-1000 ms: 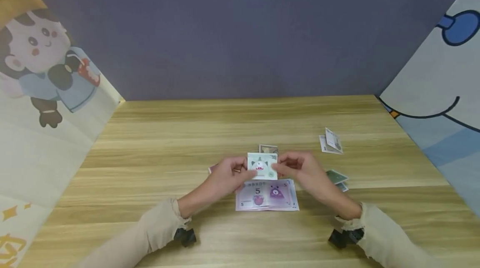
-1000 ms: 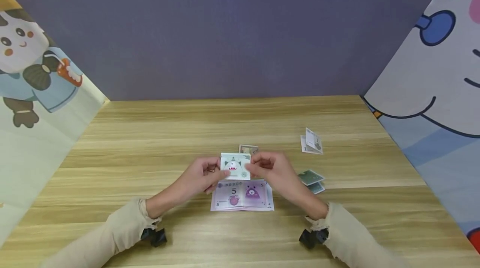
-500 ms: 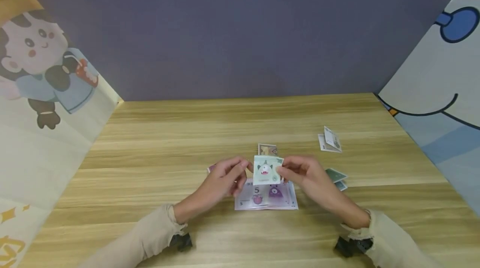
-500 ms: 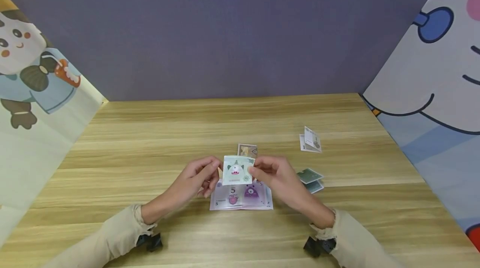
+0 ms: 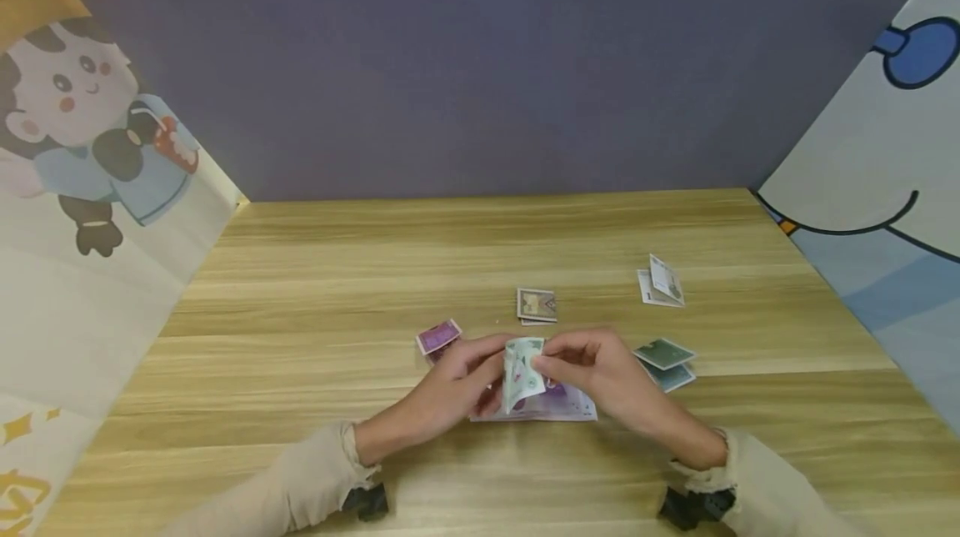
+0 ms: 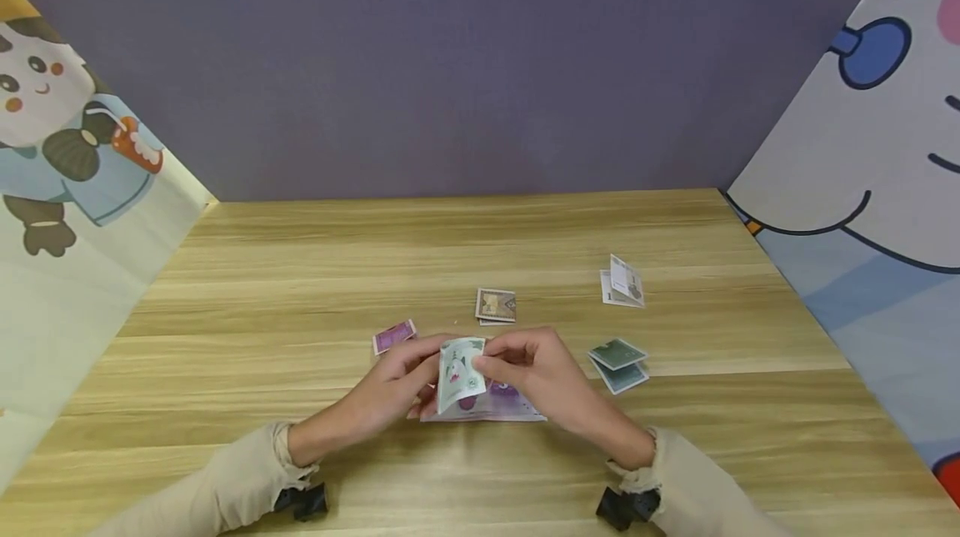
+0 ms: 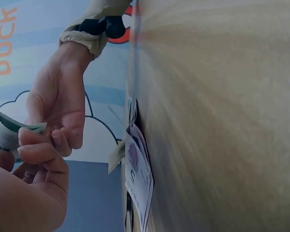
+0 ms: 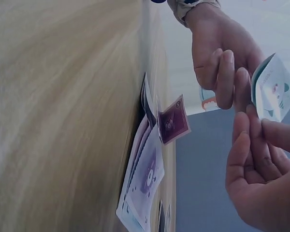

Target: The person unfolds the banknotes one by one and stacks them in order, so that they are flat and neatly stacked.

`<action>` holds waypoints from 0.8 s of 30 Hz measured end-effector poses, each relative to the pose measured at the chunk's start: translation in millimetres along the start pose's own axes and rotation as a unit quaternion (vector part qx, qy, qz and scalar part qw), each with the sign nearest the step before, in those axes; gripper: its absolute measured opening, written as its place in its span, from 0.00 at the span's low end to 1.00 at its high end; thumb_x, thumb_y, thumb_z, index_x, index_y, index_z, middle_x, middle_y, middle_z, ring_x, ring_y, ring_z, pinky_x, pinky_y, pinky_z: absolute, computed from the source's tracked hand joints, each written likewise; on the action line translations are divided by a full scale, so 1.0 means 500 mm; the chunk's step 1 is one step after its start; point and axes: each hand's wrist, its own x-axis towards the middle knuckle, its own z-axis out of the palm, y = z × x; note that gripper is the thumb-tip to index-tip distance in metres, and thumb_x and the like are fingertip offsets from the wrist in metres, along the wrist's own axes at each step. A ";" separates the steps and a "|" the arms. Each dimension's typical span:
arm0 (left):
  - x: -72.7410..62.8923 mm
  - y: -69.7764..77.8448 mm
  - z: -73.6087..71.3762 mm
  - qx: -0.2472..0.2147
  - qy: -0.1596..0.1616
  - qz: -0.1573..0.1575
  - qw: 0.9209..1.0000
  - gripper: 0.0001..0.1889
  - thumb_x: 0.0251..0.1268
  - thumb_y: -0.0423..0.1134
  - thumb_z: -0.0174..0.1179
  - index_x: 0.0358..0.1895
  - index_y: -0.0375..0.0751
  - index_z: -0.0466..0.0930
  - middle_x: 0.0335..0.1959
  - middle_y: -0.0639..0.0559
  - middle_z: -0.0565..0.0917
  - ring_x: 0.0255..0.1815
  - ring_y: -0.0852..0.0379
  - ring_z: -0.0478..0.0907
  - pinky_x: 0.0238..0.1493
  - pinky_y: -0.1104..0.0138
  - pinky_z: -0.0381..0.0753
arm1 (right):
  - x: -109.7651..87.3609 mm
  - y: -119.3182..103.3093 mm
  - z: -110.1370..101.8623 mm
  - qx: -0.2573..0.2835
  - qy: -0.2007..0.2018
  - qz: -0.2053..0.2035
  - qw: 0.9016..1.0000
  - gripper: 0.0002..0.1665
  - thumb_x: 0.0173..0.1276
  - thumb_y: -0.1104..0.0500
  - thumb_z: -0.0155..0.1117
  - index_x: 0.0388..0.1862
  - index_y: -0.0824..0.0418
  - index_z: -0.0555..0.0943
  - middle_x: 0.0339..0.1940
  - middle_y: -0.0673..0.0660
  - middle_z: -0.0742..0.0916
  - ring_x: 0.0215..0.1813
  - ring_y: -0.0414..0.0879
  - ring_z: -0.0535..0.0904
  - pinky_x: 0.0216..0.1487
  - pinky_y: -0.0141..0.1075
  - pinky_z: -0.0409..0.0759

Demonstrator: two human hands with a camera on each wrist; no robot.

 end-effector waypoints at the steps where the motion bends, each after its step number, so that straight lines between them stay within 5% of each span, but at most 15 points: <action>1: -0.001 0.000 0.000 -0.004 0.003 0.000 1.000 0.17 0.82 0.38 0.44 0.64 0.40 0.76 0.18 0.42 0.73 0.15 0.62 0.68 0.11 0.69 0.66 | 0.001 -0.001 0.001 -0.004 0.002 0.008 1.000 0.09 0.69 0.54 0.68 0.39 0.59 0.87 0.33 0.58 0.87 0.34 0.53 0.82 0.31 0.36 0.80; 16: -0.001 0.004 -0.010 -0.080 -0.010 -0.028 0.996 0.14 0.76 0.32 0.48 0.59 0.33 0.74 0.22 0.50 0.73 0.16 0.63 0.66 0.12 0.67 0.61 | 0.000 0.000 0.005 -0.034 -0.001 0.020 0.999 0.11 0.68 0.51 0.68 0.38 0.57 0.88 0.32 0.55 0.87 0.34 0.51 0.82 0.32 0.37 0.80; 24: -0.001 -0.004 -0.013 -0.070 0.000 -0.029 0.997 0.09 0.73 0.34 0.56 0.45 0.29 0.71 0.22 0.51 0.71 0.17 0.64 0.64 0.15 0.74 0.62 | -0.011 0.014 0.001 -0.012 0.017 0.000 1.000 0.08 0.65 0.70 0.66 0.42 0.68 0.86 0.42 0.60 0.89 0.41 0.45 0.85 0.41 0.35 0.84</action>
